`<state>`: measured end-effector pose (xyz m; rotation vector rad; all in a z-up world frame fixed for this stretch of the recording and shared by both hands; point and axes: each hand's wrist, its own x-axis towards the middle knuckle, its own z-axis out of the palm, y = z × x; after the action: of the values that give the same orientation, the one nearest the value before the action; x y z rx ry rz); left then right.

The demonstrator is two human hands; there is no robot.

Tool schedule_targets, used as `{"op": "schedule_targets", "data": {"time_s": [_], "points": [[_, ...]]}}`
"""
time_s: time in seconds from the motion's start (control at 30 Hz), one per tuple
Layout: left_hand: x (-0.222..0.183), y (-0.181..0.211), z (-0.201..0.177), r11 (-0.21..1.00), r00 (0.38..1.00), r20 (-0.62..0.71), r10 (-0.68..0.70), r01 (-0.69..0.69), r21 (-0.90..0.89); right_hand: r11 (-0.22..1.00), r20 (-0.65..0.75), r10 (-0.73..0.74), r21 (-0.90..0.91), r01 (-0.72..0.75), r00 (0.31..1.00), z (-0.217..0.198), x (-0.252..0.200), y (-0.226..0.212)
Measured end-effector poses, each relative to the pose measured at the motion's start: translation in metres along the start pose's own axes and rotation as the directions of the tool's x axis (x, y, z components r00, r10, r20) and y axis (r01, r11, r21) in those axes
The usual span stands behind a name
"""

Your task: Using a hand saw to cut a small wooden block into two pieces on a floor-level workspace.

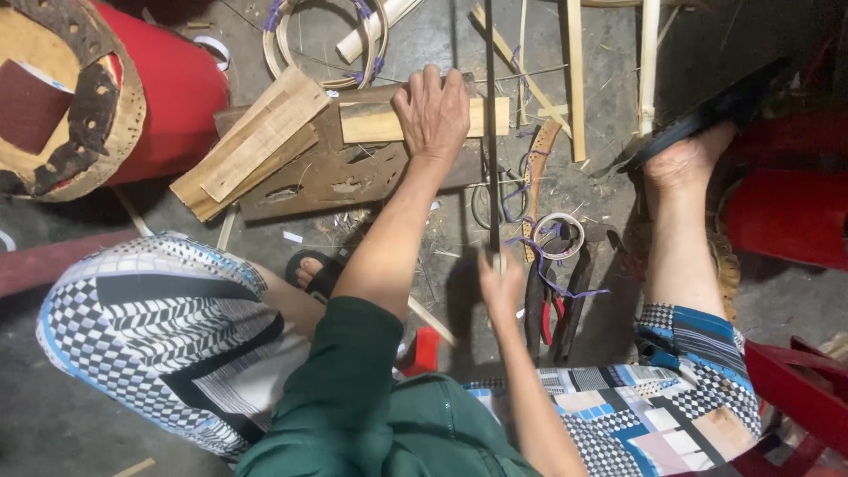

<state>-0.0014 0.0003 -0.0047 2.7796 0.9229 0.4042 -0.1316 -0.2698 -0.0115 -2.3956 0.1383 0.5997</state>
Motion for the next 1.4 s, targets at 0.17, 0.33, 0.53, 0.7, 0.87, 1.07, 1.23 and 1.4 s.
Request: {"op": "schedule_targets", "data": {"time_s": [0.17,0.33,0.53,0.7,0.87,1.07,1.23,1.4], "points": [[0.011,0.006,-0.013,1.000,0.999,-0.035,-0.008,0.008,-0.023,0.987,0.083,0.160,0.005,-0.161,0.984,-0.018,-0.026,-0.029],[0.002,0.004,-0.004,1.000,1.000,-0.008,-0.005,0.004,-0.023,0.953,0.120,0.301,-0.006,-0.303,0.946,-0.027,-0.045,-0.033],[0.006,0.006,-0.007,0.996,0.999,0.019,-0.038,0.039,-0.079,0.994,0.031,0.105,-0.013,-0.104,0.994,-0.007,-0.011,-0.017],[0.002,0.008,-0.011,0.984,0.992,-0.123,-0.016,-0.006,-0.178,0.972,0.018,0.234,-0.020,-0.234,0.972,-0.010,-0.036,-0.033],[-0.003,0.006,-0.014,0.999,1.000,-0.010,0.000,-0.001,-0.039,0.996,-0.032,-0.081,0.040,0.083,0.996,0.013,0.009,0.005],[-0.001,0.006,-0.009,0.999,0.999,-0.011,0.031,-0.031,-0.014,0.992,0.071,0.118,0.035,-0.121,0.990,-0.009,-0.036,-0.006],[0.005,0.006,0.008,1.000,1.000,0.016,-0.014,0.014,-0.028,0.990,-0.011,-0.071,0.123,0.072,0.997,0.006,0.018,-0.024],[0.002,0.006,0.002,1.000,1.000,-0.008,0.027,-0.027,0.000,0.985,0.064,0.172,-0.038,-0.170,0.983,-0.031,-0.062,-0.021]]}}
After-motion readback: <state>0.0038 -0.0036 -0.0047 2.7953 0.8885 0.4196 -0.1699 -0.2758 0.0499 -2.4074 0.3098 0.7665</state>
